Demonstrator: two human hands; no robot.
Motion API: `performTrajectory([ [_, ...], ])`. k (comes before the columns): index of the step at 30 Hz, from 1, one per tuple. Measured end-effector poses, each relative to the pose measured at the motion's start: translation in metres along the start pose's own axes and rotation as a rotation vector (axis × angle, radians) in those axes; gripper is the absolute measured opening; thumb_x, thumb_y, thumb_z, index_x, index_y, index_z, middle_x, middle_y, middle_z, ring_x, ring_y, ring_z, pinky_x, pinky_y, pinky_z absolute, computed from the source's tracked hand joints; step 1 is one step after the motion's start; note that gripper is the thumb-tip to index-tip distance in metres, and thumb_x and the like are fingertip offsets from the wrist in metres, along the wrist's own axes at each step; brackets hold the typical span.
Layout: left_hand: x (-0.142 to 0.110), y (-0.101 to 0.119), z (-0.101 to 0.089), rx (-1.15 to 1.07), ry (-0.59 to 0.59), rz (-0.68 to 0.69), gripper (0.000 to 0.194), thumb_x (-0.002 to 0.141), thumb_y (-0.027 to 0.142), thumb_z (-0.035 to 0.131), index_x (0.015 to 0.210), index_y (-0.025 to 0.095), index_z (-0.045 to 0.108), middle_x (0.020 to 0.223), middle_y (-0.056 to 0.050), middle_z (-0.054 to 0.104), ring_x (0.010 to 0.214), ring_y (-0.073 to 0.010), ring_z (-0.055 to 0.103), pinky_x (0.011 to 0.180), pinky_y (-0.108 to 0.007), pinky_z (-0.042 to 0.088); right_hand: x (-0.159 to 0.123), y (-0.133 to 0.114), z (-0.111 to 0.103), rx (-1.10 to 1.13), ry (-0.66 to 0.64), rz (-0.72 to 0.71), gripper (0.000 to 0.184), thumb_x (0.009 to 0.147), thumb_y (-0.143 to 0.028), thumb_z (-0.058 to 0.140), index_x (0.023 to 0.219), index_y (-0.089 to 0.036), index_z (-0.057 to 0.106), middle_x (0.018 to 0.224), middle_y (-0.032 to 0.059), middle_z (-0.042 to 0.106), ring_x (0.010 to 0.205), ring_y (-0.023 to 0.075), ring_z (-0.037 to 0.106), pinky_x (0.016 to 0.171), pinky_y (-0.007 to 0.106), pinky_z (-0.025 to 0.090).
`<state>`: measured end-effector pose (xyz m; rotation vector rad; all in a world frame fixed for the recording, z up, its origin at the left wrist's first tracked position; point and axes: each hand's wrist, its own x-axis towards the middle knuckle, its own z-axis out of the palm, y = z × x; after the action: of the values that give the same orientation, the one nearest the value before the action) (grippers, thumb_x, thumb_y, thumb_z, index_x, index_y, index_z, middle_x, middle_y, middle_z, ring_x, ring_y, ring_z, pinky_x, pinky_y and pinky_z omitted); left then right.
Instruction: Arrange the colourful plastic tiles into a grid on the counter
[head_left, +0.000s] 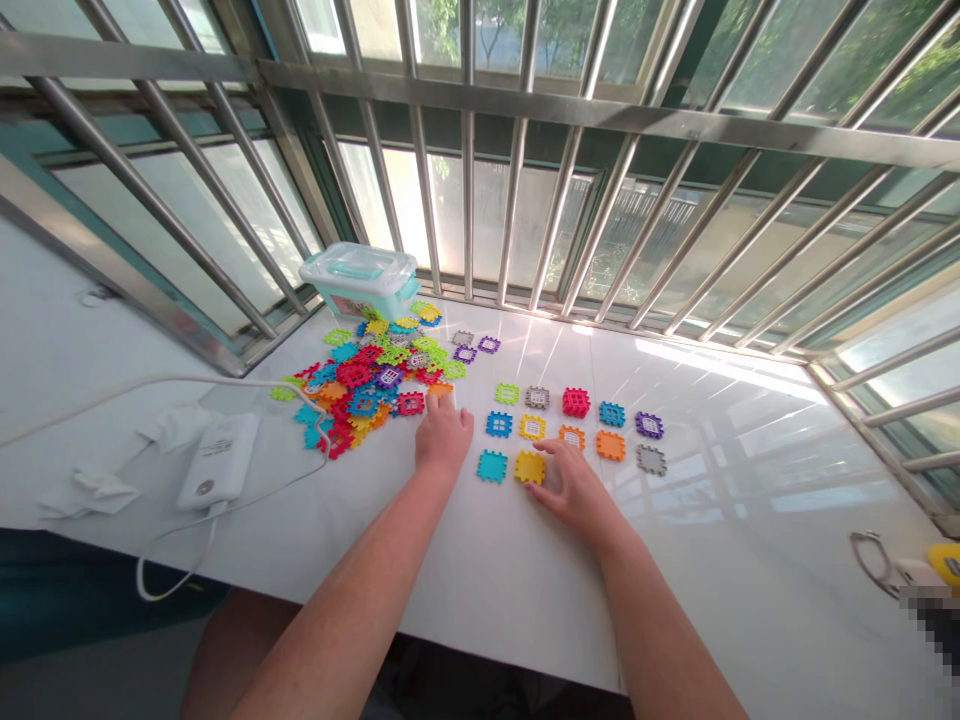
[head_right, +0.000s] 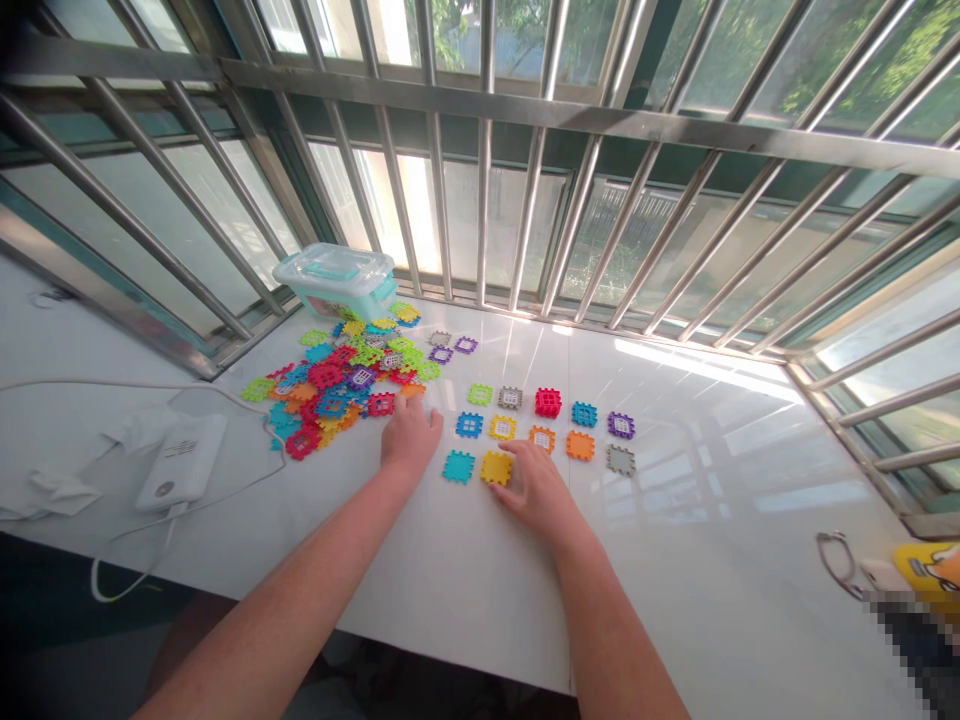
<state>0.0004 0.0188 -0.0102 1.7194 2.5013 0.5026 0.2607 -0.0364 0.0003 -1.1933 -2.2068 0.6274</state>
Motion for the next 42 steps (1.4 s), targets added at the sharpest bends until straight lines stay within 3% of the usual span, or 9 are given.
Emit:
performTrajectory([
  [5,-0.001,-0.001,-0.001,-0.005,0.009,0.043,0.029,0.1,0.036,0.053,0.123,0.022,0.063,0.142,-0.016,0.051,0.096,-0.0244,0.071,0.082,-0.035,0.057,0.0,0.001,0.001,-0.001,0.001,-0.003,0.052,0.095,-0.039,0.072,0.142,-0.034,0.05,0.139,0.0088,0.061,0.132,0.0303,0.058,0.113,0.054,0.05],
  [16,0.001,-0.006,0.005,-0.081,0.062,0.029,0.037,0.094,0.024,0.055,0.131,0.021,0.057,0.15,-0.017,0.052,0.105,-0.0275,0.07,0.086,-0.037,0.056,0.0,0.001,0.001,-0.001,0.006,0.001,0.052,0.095,-0.041,0.072,0.142,-0.032,0.051,0.139,0.0092,0.061,0.132,0.0301,0.058,0.113,0.052,0.049],
  [25,0.004,-0.011,0.009,-0.163,0.086,0.027,0.022,0.092,0.019,0.056,0.113,0.023,0.062,0.138,-0.015,0.058,0.104,-0.0266,0.07,0.085,-0.036,0.055,-0.001,0.001,0.0,-0.001,0.011,-0.001,0.054,0.094,-0.041,0.073,0.142,-0.033,0.05,0.14,0.0085,0.061,0.133,0.0292,0.057,0.114,0.05,0.048],
  [29,0.004,-0.011,0.007,-0.185,0.088,0.003,0.033,0.089,0.02,0.06,0.122,0.021,0.06,0.132,-0.015,0.06,0.102,-0.0275,0.07,0.084,-0.037,0.055,-0.001,0.0,0.0,-0.006,0.021,-0.001,0.053,0.094,-0.041,0.073,0.142,-0.034,0.051,0.14,0.0076,0.062,0.133,0.0277,0.058,0.113,0.048,0.05],
  [35,0.004,-0.014,0.005,-0.277,0.114,0.01,0.065,0.084,0.03,0.07,0.145,0.019,0.051,0.138,-0.017,0.057,0.114,-0.031,0.067,0.092,-0.038,0.055,-0.001,-0.001,-0.001,0.007,0.017,0.007,0.053,0.095,-0.043,0.072,0.142,-0.033,0.051,0.14,0.0093,0.061,0.133,0.0295,0.057,0.114,0.051,0.049],
  [42,0.006,-0.02,0.007,-0.343,0.118,0.027,0.057,0.081,0.031,0.075,0.136,0.022,0.059,0.134,-0.014,0.059,0.11,-0.0287,0.068,0.094,-0.037,0.055,-0.001,-0.001,-0.001,-0.001,0.031,0.0,0.052,0.095,-0.043,0.072,0.141,-0.032,0.052,0.139,0.0086,0.062,0.132,0.0284,0.058,0.113,0.05,0.05],
])
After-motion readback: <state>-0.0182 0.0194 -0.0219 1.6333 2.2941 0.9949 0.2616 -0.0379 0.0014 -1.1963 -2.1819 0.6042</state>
